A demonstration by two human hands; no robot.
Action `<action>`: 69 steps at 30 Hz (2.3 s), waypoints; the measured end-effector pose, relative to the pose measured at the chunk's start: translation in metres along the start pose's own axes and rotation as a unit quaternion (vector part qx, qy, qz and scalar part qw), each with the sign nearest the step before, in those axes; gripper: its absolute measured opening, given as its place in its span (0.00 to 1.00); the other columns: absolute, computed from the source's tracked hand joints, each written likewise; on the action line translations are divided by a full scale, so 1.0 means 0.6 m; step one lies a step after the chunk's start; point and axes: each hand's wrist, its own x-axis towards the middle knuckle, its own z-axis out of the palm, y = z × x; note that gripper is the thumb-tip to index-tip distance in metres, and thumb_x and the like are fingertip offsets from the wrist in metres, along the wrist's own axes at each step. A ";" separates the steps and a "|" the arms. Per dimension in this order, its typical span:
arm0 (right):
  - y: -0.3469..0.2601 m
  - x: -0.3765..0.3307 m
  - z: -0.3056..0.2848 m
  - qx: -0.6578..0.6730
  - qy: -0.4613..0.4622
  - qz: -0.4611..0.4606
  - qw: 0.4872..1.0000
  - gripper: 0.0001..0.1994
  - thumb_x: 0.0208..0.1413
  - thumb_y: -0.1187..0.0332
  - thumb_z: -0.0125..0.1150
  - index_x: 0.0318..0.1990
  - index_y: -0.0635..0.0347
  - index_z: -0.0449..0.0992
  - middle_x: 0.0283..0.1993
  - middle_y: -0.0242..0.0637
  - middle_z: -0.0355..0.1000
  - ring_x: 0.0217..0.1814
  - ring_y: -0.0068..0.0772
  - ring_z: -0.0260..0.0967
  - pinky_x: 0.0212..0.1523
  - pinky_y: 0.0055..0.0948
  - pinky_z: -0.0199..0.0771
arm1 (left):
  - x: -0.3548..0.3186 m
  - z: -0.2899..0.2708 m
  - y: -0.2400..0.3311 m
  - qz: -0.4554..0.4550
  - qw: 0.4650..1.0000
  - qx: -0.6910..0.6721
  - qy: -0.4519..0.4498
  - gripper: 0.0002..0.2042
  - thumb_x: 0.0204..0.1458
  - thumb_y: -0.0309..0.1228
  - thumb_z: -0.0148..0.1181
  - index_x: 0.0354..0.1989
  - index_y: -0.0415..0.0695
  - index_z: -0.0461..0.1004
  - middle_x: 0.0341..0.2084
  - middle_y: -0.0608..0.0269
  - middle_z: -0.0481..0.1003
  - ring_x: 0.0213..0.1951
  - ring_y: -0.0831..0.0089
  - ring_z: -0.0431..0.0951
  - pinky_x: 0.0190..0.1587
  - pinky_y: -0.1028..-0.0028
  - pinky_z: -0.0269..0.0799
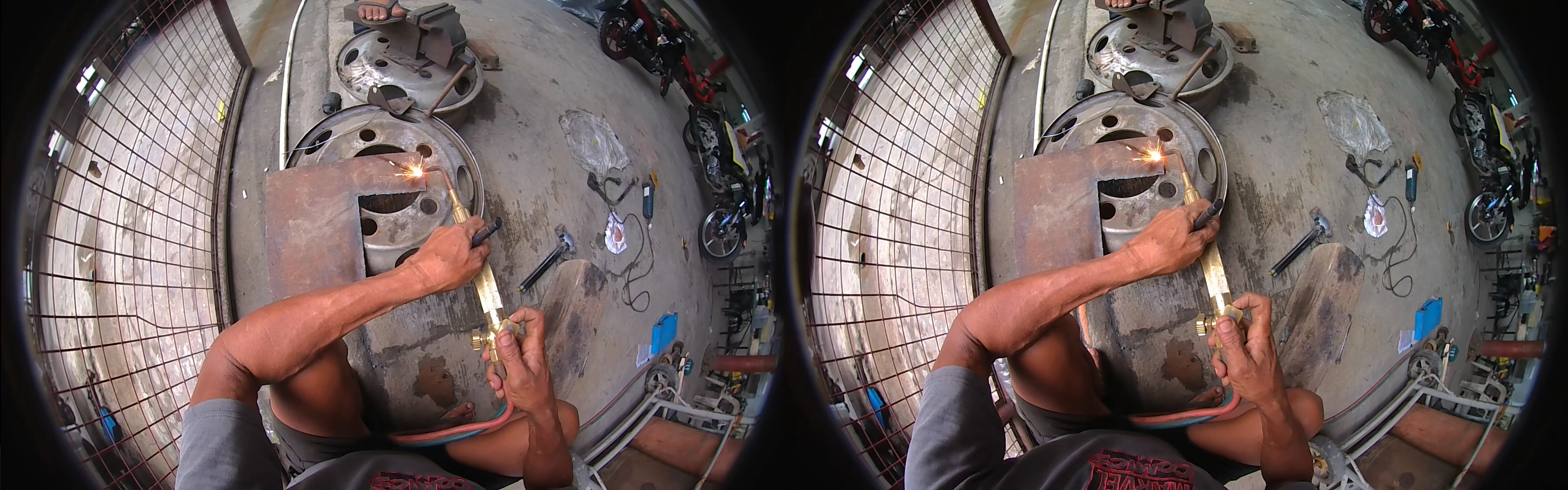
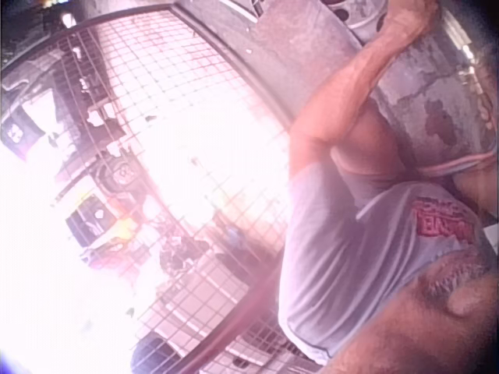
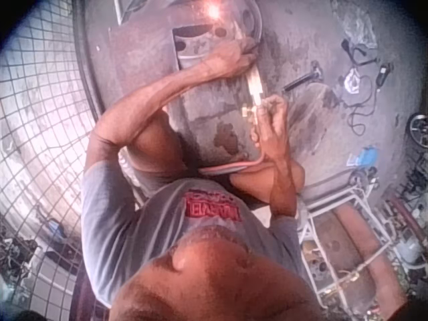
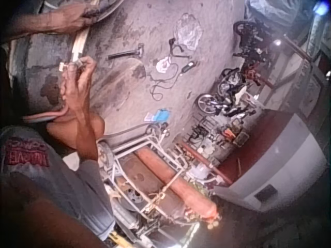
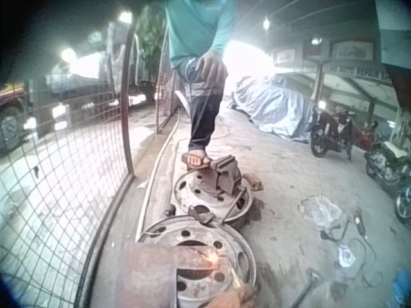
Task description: The person connects hoses to a gas cylinder, ignites a welding torch, and welds a metal plate onto a wheel rim. A second person stands nearby and briefly steps on the parts.
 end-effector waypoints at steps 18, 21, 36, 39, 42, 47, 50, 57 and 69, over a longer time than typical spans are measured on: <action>0.001 0.000 -0.002 -0.022 -0.001 0.001 1.000 0.17 0.73 0.48 0.44 0.56 0.48 0.59 0.32 0.34 0.68 0.17 0.16 0.64 0.13 0.19 0.61 | 0.001 -0.003 0.003 -0.012 1.000 0.007 -0.011 0.14 0.68 0.39 0.49 0.44 0.38 0.70 0.27 0.40 0.77 0.34 0.45 0.81 0.40 0.51 0.71; -0.001 0.001 0.001 -0.022 -0.008 0.001 1.000 0.17 0.73 0.48 0.43 0.56 0.48 0.59 0.32 0.33 0.68 0.17 0.16 0.64 0.13 0.18 0.61 | -0.003 -0.006 0.000 -0.014 1.000 0.006 -0.003 0.14 0.68 0.39 0.49 0.44 0.38 0.69 0.27 0.40 0.77 0.34 0.44 0.80 0.40 0.51 0.71; -0.004 0.004 0.002 -0.032 -0.008 0.006 0.999 0.17 0.73 0.47 0.43 0.56 0.47 0.59 0.31 0.34 0.69 0.17 0.17 0.64 0.13 0.19 0.61 | 0.000 -0.004 -0.004 -0.019 1.000 0.014 -0.010 0.15 0.67 0.40 0.50 0.46 0.39 0.70 0.28 0.40 0.77 0.36 0.41 0.80 0.41 0.51 0.71; -0.001 0.004 0.003 -0.038 -0.012 0.003 0.999 0.18 0.73 0.46 0.42 0.56 0.47 0.59 0.31 0.35 0.69 0.17 0.18 0.63 0.12 0.19 0.60 | -0.005 -0.011 0.000 -0.027 1.000 -0.002 -0.013 0.15 0.67 0.40 0.50 0.46 0.39 0.70 0.28 0.40 0.77 0.36 0.42 0.80 0.41 0.51 0.71; -0.002 0.004 0.004 -0.026 -0.013 0.002 1.000 0.17 0.73 0.48 0.43 0.56 0.48 0.60 0.31 0.33 0.69 0.17 0.16 0.64 0.13 0.18 0.62 | -0.006 -0.008 -0.007 -0.013 1.000 0.012 0.004 0.15 0.67 0.40 0.50 0.45 0.38 0.70 0.27 0.41 0.77 0.34 0.43 0.80 0.41 0.51 0.71; -0.001 0.005 0.002 -0.024 -0.015 0.000 1.000 0.17 0.73 0.49 0.43 0.56 0.49 0.60 0.31 0.33 0.68 0.17 0.16 0.64 0.13 0.18 0.62 | -0.005 -0.011 -0.001 -0.021 1.000 -0.012 -0.002 0.13 0.63 0.36 0.53 0.45 0.37 0.70 0.30 0.36 0.77 0.39 0.37 0.79 0.44 0.48 0.72; -0.002 0.005 0.003 -0.023 -0.017 0.000 1.000 0.17 0.73 0.49 0.44 0.56 0.48 0.59 0.31 0.33 0.68 0.18 0.16 0.64 0.13 0.18 0.61 | -0.006 -0.015 0.004 -0.035 0.999 -0.023 -0.009 0.12 0.61 0.34 0.54 0.45 0.37 0.71 0.32 0.33 0.78 0.41 0.34 0.78 0.46 0.47 0.72; 0.003 0.007 0.005 -0.033 -0.019 -0.005 0.999 0.16 0.73 0.48 0.44 0.56 0.47 0.57 0.31 0.37 0.70 0.16 0.20 0.63 0.12 0.20 0.60 | -0.005 -0.012 -0.007 -0.022 1.000 0.003 -0.002 0.15 0.67 0.40 0.50 0.45 0.38 0.71 0.24 0.45 0.77 0.33 0.46 0.81 0.41 0.52 0.72; 0.000 0.004 0.006 0.004 -0.004 0.004 1.000 0.18 0.71 0.54 0.54 0.55 0.48 0.53 0.34 0.36 0.68 0.17 0.17 0.64 0.12 0.18 0.59 | -0.005 -0.011 -0.002 -0.003 1.000 0.002 0.002 0.14 0.66 0.39 0.51 0.46 0.39 0.71 0.30 0.38 0.78 0.38 0.38 0.80 0.42 0.49 0.71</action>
